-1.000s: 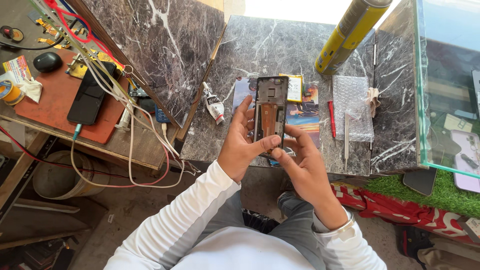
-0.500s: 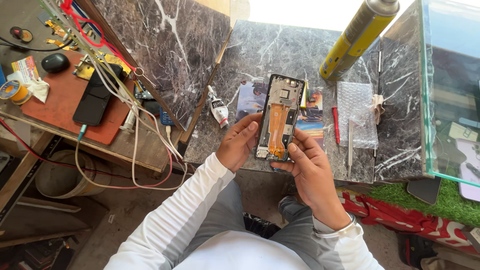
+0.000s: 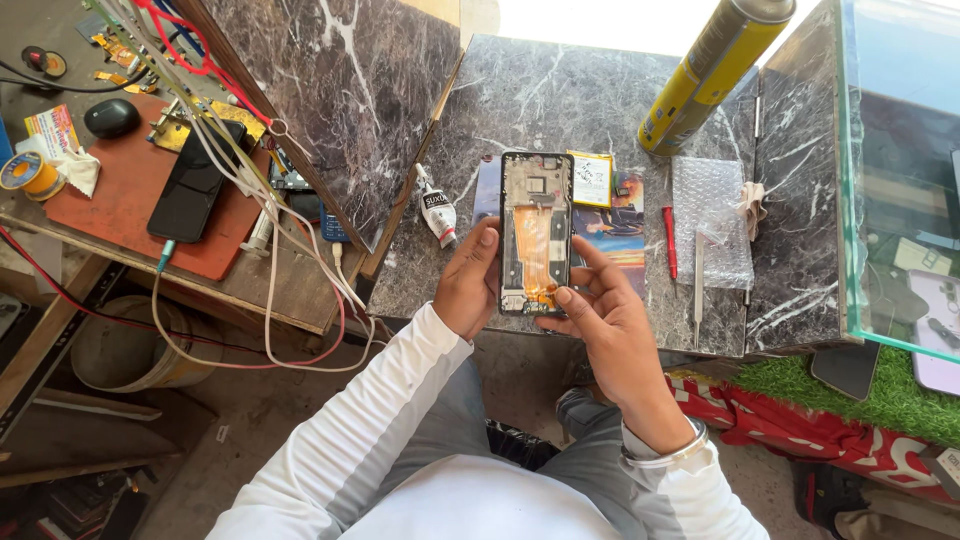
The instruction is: The person disassembles a smartphone, removes the motherboard, and uses a metal spudger to pry and separate internal components from the phone housing. The person handles the phone frame, motherboard, and tools on a workbench.
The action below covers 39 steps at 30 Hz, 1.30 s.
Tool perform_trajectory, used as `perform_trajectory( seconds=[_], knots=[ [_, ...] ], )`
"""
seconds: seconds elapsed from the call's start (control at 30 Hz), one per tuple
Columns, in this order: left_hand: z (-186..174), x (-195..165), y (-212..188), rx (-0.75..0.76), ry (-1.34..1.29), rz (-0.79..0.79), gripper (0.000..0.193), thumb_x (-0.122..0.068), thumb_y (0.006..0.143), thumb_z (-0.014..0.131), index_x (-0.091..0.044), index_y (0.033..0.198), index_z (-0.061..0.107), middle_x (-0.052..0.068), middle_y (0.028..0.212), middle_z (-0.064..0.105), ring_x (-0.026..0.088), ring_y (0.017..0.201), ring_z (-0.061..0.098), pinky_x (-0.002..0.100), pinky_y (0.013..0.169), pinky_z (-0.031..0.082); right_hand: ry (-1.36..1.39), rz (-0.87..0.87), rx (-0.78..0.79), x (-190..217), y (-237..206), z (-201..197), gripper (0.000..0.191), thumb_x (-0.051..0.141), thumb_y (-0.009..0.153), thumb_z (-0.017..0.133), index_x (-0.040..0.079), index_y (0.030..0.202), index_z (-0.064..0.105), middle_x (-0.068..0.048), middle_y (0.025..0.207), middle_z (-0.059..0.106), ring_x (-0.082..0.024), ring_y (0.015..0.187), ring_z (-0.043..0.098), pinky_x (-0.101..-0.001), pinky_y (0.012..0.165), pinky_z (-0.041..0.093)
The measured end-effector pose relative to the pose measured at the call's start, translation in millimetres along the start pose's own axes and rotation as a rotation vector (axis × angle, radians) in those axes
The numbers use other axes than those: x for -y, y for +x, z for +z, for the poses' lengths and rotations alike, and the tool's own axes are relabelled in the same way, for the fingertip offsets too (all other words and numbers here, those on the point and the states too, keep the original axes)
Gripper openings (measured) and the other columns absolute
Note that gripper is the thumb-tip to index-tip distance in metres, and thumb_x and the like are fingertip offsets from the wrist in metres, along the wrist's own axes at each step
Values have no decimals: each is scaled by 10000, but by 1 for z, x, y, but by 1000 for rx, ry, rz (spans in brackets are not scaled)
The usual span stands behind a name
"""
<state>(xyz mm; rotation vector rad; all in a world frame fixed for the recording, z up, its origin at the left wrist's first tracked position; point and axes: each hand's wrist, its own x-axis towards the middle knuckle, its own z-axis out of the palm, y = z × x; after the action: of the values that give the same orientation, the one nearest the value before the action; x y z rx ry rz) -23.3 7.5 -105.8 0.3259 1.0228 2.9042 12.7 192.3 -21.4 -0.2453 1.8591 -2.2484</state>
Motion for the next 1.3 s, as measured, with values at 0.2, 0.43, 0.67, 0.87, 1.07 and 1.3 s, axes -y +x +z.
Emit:
perform_trajectory(
  seconds=[0.2, 0.43, 0.67, 0.87, 1.07, 1.3],
  knots=[
    [6, -4, -1, 3, -9, 12, 330, -296, 1131, 425, -68, 1359, 494, 74, 1260, 651, 157, 1164, 636, 338, 992, 517, -7, -2, -5, 5, -3, 4, 503, 9, 954, 606, -18, 1420, 419, -142, 1222, 611, -194, 1104, 678, -368, 860, 648],
    [-1, 2, -1, 12, 6, 23, 332, -310, 1150, 436, -64, 1351, 531, 39, 1206, 643, 112, 1128, 624, 300, 994, 512, -162, -97, 8, -2, -7, 4, 535, -6, 932, 645, -5, 1420, 426, -134, 1229, 614, -152, 1042, 665, -326, 847, 635],
    [-5, 8, -1, -16, 115, 52, 368, -335, 1141, 439, -54, 1353, 545, 21, 1191, 641, 81, 1112, 609, 261, 988, 501, -262, -127, -13, -8, -10, -1, 564, 7, 909, 702, 26, 1410, 444, -103, 1201, 598, -137, 992, 643, -292, 827, 594],
    [-4, 7, -1, -50, 174, 55, 384, -344, 1130, 432, -46, 1343, 548, 22, 1188, 646, 78, 1105, 609, 252, 985, 500, -286, -122, -30, -10, -11, -3, 574, 16, 896, 725, 32, 1405, 462, -71, 1179, 572, -128, 1001, 623, -268, 819, 579],
    [-2, 6, -2, -55, 234, 66, 383, -344, 1144, 429, -35, 1328, 561, 18, 1149, 644, 69, 1067, 598, 242, 949, 496, -293, -124, -24, -8, -13, -4, 569, 25, 901, 723, 37, 1410, 469, -70, 1174, 572, -123, 1010, 631, -251, 813, 572],
    [1, 3, -4, -46, 310, 65, 387, -359, 1145, 416, -40, 1307, 564, 14, 1127, 641, 56, 1046, 591, 228, 936, 492, -329, -106, -37, -3, -13, -3, 551, 28, 899, 720, 36, 1396, 481, -89, 1180, 612, -132, 1007, 661, -262, 813, 584]
  ],
)
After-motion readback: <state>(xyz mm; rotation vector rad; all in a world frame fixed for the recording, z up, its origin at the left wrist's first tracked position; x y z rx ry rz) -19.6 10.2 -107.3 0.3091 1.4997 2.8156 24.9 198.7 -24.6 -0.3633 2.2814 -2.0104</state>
